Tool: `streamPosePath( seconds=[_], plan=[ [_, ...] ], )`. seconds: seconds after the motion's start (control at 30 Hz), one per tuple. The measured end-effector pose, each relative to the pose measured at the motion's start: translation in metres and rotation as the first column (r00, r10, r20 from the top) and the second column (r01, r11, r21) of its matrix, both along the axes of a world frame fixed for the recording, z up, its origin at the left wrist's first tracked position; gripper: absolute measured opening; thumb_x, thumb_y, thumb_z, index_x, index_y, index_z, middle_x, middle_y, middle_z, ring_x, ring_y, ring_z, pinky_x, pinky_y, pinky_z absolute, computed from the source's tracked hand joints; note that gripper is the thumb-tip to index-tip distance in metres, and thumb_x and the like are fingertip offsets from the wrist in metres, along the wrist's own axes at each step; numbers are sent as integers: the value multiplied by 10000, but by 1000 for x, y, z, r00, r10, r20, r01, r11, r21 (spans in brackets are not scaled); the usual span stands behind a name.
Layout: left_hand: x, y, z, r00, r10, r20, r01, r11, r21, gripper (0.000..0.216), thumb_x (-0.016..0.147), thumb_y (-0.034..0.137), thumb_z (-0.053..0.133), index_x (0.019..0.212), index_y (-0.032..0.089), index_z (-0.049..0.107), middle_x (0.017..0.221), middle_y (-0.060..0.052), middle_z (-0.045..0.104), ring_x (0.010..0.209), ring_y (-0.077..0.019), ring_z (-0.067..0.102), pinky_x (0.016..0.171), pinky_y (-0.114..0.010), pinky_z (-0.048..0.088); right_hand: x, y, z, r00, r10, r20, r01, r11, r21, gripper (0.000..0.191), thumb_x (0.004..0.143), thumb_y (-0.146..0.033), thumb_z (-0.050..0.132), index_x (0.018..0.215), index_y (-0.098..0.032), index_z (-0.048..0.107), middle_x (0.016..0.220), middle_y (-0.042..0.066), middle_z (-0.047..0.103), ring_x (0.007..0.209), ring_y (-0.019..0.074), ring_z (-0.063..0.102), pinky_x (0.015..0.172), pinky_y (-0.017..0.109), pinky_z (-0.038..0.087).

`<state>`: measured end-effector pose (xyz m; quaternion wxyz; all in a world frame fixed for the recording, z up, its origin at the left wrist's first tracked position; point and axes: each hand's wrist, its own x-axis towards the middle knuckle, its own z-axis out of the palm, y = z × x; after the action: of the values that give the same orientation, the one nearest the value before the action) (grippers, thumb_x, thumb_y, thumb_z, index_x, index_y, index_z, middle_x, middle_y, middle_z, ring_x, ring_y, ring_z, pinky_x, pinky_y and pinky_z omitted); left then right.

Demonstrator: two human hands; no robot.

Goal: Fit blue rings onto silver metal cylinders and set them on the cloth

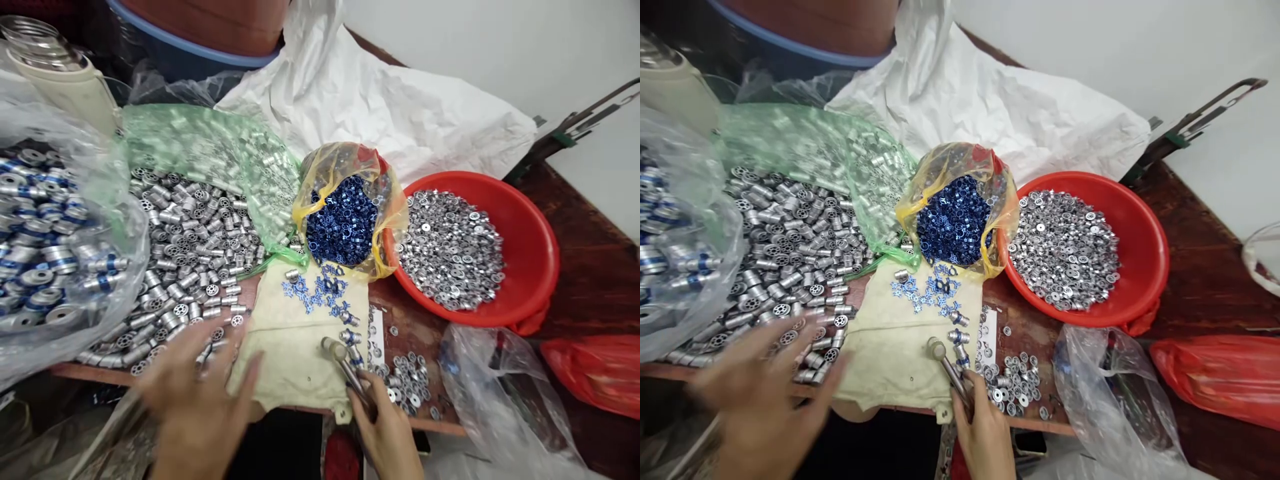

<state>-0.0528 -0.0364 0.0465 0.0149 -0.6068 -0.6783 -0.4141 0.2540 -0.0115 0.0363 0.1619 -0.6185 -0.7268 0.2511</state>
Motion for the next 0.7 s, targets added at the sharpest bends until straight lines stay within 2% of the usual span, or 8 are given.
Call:
streamPosePath(
  seconds=[0.07,0.17,0.23,0.33,0.4,0.47,0.57,0.7],
  plan=[
    [41,6,-4,967,-250,-56,248,968,-43,494,938,78,596,1379,302,575,1185,-65,711,1156,-278,578,1034,-440,381,-12,0,-3,997,-8,-82,3,998,-59,276,980,-470,546,1004,-208,629,661,1,701,561,170,690,552,205,532],
    [83,14,-16,932,-361,-34,361,932,-11,303,991,155,553,1231,282,688,1158,-39,765,1112,-258,598,1061,-419,340,-39,3,4,974,-23,-227,-13,987,-159,313,968,-453,568,790,-196,584,609,-36,583,537,121,550,517,186,439],
    [89,16,-23,935,-355,-3,355,935,6,223,984,190,578,1141,258,722,1126,-40,780,1090,-261,604,1044,-419,347,-57,9,12,951,-14,-310,-53,977,-207,355,973,-452,557,739,-185,568,612,-36,555,562,115,522,527,190,426],
    [73,22,-28,955,-284,85,291,952,-91,223,939,111,607,1053,255,735,1051,-42,775,1028,-267,601,944,-424,397,-72,16,25,925,59,-376,-145,968,-203,290,1007,-400,514,960,-166,680,762,8,688,693,147,647,647,203,525],
    [61,27,-29,968,-212,133,237,949,-206,255,890,64,637,1010,265,739,1003,-44,757,982,-274,588,861,-420,414,-69,14,35,931,150,-334,-187,979,-81,337,1024,-338,492,1289,-198,646,1051,61,765,938,192,730,829,238,577],
    [53,30,-30,974,-169,153,206,941,-270,272,839,50,682,966,283,740,962,-30,745,938,-274,581,811,-413,410,-58,7,42,957,202,-210,-181,977,114,436,1023,-263,491,1455,-262,546,1260,68,728,1105,219,719,945,267,569],
    [51,34,-34,973,-170,157,211,931,-297,337,798,21,694,957,314,740,937,-1,740,920,-261,584,808,-411,392,-43,-2,48,970,240,-43,-222,942,252,468,1025,-180,441,1470,-287,538,1128,86,774,922,203,775,827,230,613],
    [58,36,-33,978,-144,148,184,933,-308,370,788,-19,659,947,303,746,913,-10,734,921,-257,584,825,-413,386,-40,0,43,893,449,24,-449,886,115,502,1059,-210,339,1554,-263,405,797,43,747,633,117,733,666,133,587]
  ],
)
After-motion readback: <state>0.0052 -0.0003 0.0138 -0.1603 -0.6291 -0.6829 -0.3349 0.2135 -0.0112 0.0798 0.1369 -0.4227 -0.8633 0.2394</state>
